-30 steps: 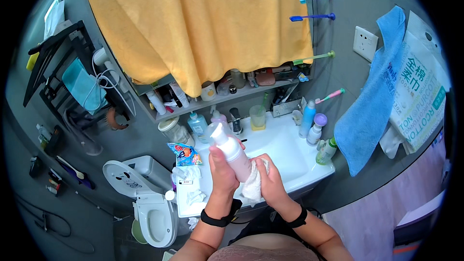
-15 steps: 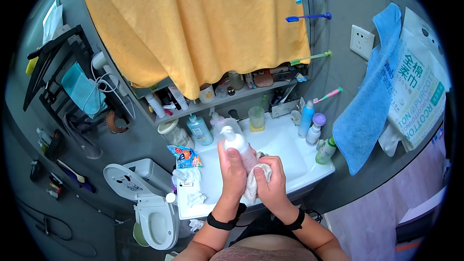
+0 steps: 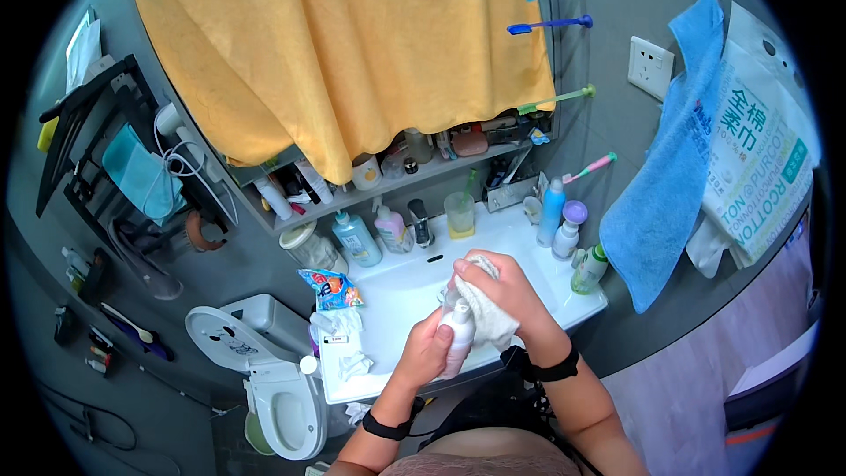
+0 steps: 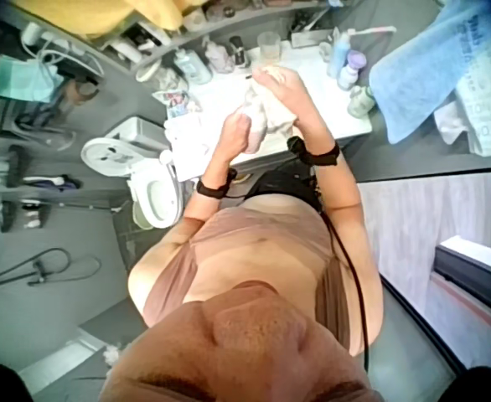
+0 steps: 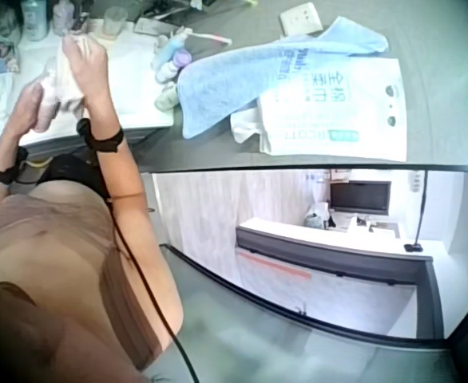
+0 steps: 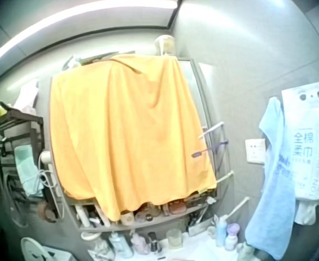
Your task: The person cleans a bathroom sink and surrounding containers by applying a liquid from a pink bottle to a white cloth and wiping the surfaces, then rinsing the cloth and wiping again.
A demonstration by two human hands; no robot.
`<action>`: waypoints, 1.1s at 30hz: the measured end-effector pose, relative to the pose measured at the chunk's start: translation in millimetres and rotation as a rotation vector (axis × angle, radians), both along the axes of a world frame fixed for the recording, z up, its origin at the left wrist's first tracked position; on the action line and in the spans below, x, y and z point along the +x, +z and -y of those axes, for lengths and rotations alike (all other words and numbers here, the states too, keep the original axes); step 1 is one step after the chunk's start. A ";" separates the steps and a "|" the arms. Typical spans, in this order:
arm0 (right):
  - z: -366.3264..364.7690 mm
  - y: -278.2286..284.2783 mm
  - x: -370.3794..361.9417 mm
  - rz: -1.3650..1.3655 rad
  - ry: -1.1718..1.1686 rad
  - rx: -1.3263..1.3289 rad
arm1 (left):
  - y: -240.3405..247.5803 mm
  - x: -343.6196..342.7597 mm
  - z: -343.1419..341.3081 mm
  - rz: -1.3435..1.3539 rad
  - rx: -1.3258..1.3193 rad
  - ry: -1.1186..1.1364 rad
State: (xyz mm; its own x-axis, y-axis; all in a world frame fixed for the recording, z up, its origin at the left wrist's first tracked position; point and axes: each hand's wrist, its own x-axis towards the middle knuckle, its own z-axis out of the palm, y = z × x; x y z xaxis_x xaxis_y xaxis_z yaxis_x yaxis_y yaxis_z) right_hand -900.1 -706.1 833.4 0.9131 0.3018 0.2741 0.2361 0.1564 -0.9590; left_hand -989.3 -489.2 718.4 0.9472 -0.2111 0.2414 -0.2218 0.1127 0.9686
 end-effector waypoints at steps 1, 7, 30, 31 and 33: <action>2.4 -9.2 6.8 -0.167 0.101 0.027 | -1.7 2.2 -3.5 -0.021 -0.002 -0.047; -28.9 -93.2 3.6 -0.067 -0.181 -0.054 | -11.4 40.0 4.9 -0.015 -0.021 0.315; 268.3 -425.5 428.2 -0.289 -0.051 -1.333 | -226.5 713.5 260.8 -0.091 0.253 0.201; 277.7 -448.3 450.7 -0.288 -0.064 -1.330 | -244.2 757.5 278.2 -0.068 0.301 0.224; 296.6 -494.4 498.7 -0.279 -0.086 -1.332 | -281.4 844.6 311.5 -0.025 0.398 0.284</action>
State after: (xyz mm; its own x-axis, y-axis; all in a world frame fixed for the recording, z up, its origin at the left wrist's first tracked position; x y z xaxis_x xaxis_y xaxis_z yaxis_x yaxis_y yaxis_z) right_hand -401.4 -1002.6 339.0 0.9188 0.1303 -0.3725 -0.0262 -0.9218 -0.3869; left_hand -144.7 -800.7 437.0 0.9852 -0.0144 0.1708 -0.1660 -0.3287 0.9297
